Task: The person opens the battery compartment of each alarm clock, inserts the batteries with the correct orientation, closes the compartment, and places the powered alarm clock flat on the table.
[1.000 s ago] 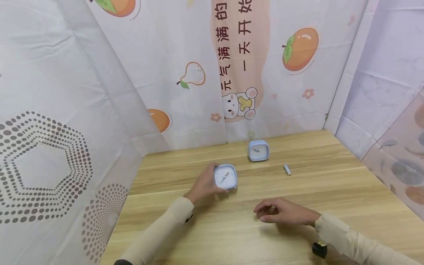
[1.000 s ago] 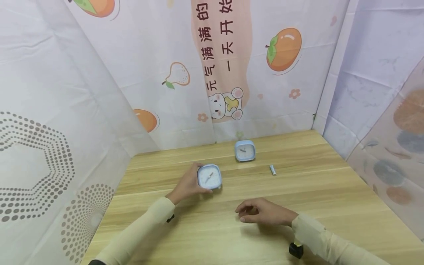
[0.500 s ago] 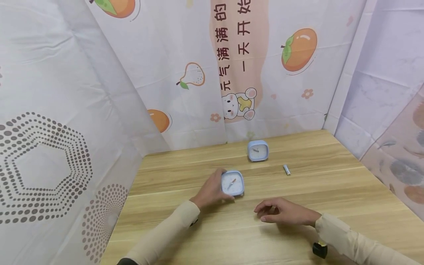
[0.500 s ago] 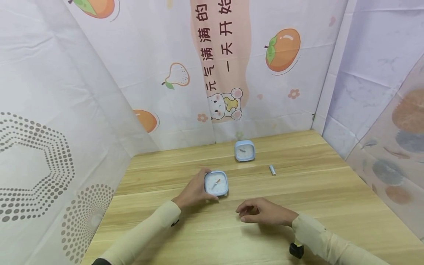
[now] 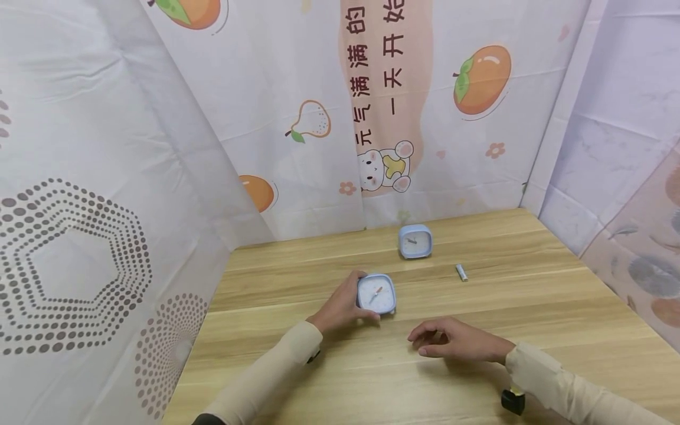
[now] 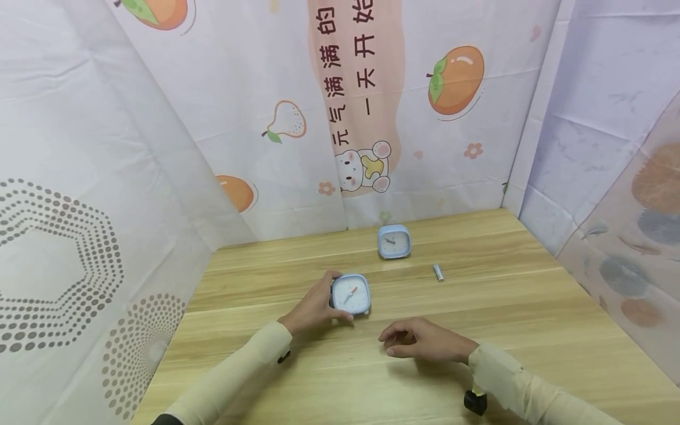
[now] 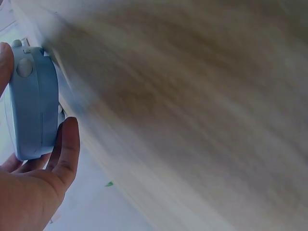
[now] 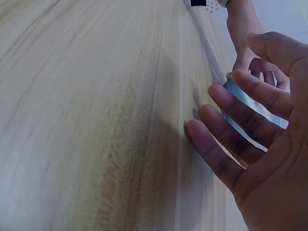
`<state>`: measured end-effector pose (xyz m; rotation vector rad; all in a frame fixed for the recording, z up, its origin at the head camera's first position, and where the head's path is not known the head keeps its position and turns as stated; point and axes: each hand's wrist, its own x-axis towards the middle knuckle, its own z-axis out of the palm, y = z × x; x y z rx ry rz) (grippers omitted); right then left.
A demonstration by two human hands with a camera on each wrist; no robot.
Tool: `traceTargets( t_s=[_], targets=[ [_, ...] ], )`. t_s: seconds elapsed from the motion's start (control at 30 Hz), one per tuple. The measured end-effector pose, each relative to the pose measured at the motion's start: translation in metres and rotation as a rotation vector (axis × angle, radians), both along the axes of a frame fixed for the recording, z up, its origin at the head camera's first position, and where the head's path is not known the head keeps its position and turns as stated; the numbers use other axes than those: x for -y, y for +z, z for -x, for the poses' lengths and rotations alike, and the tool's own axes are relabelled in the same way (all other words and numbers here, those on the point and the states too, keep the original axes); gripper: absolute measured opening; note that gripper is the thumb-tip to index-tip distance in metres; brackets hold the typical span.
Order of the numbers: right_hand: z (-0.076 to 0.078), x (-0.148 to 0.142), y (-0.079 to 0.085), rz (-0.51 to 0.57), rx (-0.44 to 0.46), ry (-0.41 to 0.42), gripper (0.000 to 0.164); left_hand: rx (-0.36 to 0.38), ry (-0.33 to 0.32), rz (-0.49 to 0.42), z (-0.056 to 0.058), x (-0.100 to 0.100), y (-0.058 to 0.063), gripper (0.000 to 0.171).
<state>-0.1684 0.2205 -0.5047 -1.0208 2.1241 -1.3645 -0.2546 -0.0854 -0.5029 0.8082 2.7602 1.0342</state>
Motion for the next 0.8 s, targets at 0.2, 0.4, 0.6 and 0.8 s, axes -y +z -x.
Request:
traceTargets(
  t_s=[0.2,0.4,0.6,0.8],
  targets=[
    [-0.0006,0.0004,0.0006,-0.005,-0.002,-0.005,0.031,0.035,-0.001,0.003,0.0,0.0002,-0.0005,0.103],
    [-0.0011,0.0005,0.0009,-0.004,0.006,-0.004,0.031,0.055,-0.012,-0.035,-0.0013,-0.0004,0.0008,0.102],
    [0.0,0.0,-0.0007,-0.016,0.015,-0.02,0.03,0.01,-0.01,-0.033,-0.0002,0.0011,0.0,0.098],
    [-0.0001,-0.0006,-0.0012,-0.017,0.016,-0.021,0.031,0.003,0.019,-0.032,-0.0026,0.0027,0.0044,0.099]
  ],
)
